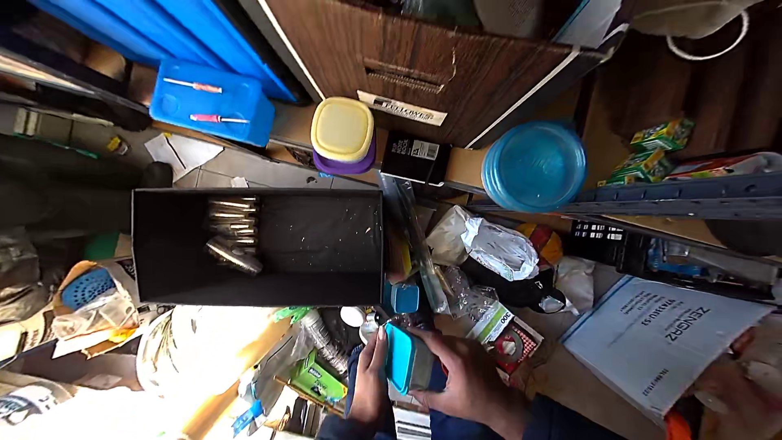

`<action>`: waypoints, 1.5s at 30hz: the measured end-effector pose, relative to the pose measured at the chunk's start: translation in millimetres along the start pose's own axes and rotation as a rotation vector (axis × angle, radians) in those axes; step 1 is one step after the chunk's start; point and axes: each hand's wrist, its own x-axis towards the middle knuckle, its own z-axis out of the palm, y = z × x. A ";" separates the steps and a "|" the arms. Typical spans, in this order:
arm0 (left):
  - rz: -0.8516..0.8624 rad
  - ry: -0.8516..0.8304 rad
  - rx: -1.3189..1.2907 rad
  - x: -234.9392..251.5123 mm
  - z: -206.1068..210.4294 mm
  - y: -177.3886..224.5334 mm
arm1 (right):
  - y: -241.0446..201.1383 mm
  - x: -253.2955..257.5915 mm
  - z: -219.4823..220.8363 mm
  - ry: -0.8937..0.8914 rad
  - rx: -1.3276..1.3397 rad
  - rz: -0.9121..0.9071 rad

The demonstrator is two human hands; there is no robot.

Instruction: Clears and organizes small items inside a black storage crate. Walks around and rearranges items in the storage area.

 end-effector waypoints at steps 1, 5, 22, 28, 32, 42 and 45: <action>0.019 -0.035 0.045 0.2 -2.5 -1.5 | 4.8 -0.5 -1.3 0.006 -0.021 0.017; 0.200 -0.080 0.121 -0.4 11.1 15.2 | 13.0 -3.5 -27.6 0.045 -0.095 0.071; 0.372 -0.240 0.195 -22.4 76.0 55.8 | 37.3 82.8 -168.9 0.887 0.205 0.364; 0.235 -0.174 0.204 -30.1 33.3 25.2 | -13.8 32.1 -186.8 0.768 0.941 0.450; 0.216 -0.148 0.202 -31.5 35.3 28.1 | -26.6 54.4 -216.9 0.725 0.218 0.162; 0.249 -0.156 0.116 -32.0 53.3 32.2 | 3.2 131.6 -256.2 0.414 -0.290 0.090; 0.217 -0.062 0.111 -27.5 24.1 24.5 | 15.8 121.6 -251.0 0.408 -0.315 0.030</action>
